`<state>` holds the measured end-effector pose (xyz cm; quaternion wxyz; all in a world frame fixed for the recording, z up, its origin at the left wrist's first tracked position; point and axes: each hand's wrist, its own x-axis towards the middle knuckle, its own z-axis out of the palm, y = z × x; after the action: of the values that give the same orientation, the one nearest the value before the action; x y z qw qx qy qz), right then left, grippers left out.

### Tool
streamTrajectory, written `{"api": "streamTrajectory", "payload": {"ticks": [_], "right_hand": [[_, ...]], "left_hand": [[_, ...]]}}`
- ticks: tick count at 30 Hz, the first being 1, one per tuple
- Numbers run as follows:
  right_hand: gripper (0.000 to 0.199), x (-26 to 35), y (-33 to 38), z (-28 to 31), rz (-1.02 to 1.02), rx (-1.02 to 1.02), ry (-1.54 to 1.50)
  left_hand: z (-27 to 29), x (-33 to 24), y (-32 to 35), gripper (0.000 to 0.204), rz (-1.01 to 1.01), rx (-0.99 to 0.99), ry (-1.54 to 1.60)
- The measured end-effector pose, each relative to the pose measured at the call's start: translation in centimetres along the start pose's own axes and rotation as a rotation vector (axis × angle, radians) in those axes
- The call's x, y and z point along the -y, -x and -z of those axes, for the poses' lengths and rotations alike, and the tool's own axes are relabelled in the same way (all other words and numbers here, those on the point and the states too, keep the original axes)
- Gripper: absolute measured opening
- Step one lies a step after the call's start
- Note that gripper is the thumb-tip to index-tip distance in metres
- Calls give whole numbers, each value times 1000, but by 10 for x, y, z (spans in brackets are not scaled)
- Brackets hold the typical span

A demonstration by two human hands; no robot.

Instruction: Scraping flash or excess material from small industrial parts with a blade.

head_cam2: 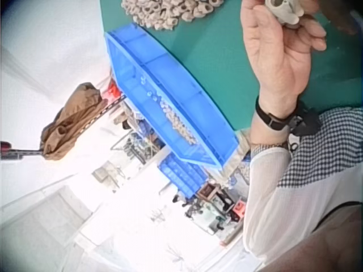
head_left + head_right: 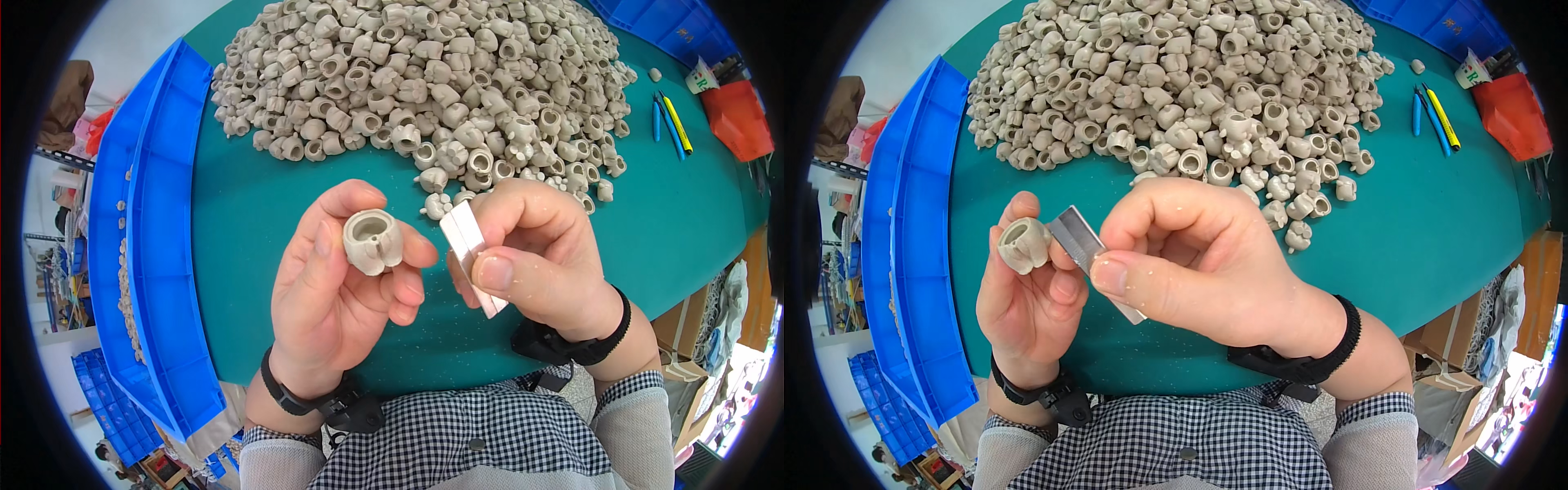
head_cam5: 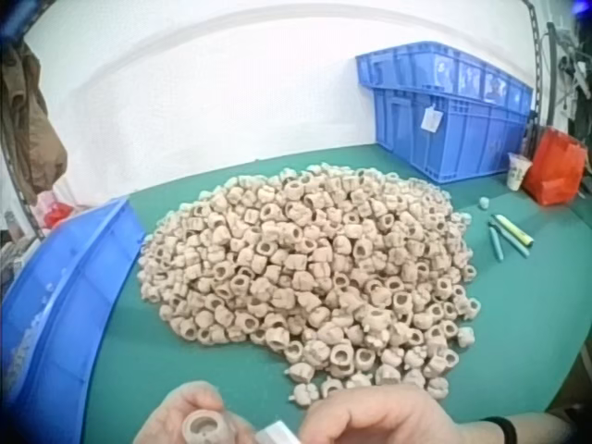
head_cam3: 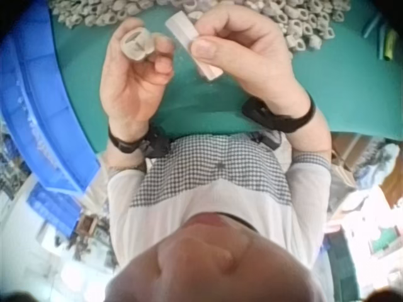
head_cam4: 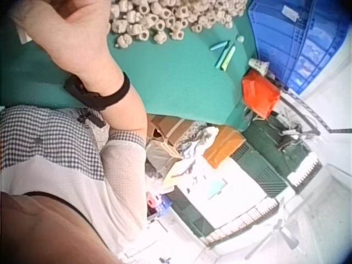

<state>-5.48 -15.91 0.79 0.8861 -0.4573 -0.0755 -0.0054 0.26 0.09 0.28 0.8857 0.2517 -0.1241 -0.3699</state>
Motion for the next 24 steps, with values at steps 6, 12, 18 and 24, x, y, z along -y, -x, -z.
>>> {"api": "streamTrajectory", "payload": {"ticks": [6, 12, 18, 24], "right_hand": [[3, 1, 0, -1, -11, -7, -5], [5, 1, -1, 0, 13, 1, 8], [6, -1, -1, 6, 7, -24, 27], [7, 3, 0, 7, 28, -68, 33]], "left_hand": [[0, -2, 0, 32, 10, 10, -13], [0, -4, 0, 33, 20, 22, -21], [4, -51, -5, 34, -279, -24, 105], [24, -174, 28, 34, -638, 59, 369]]}}
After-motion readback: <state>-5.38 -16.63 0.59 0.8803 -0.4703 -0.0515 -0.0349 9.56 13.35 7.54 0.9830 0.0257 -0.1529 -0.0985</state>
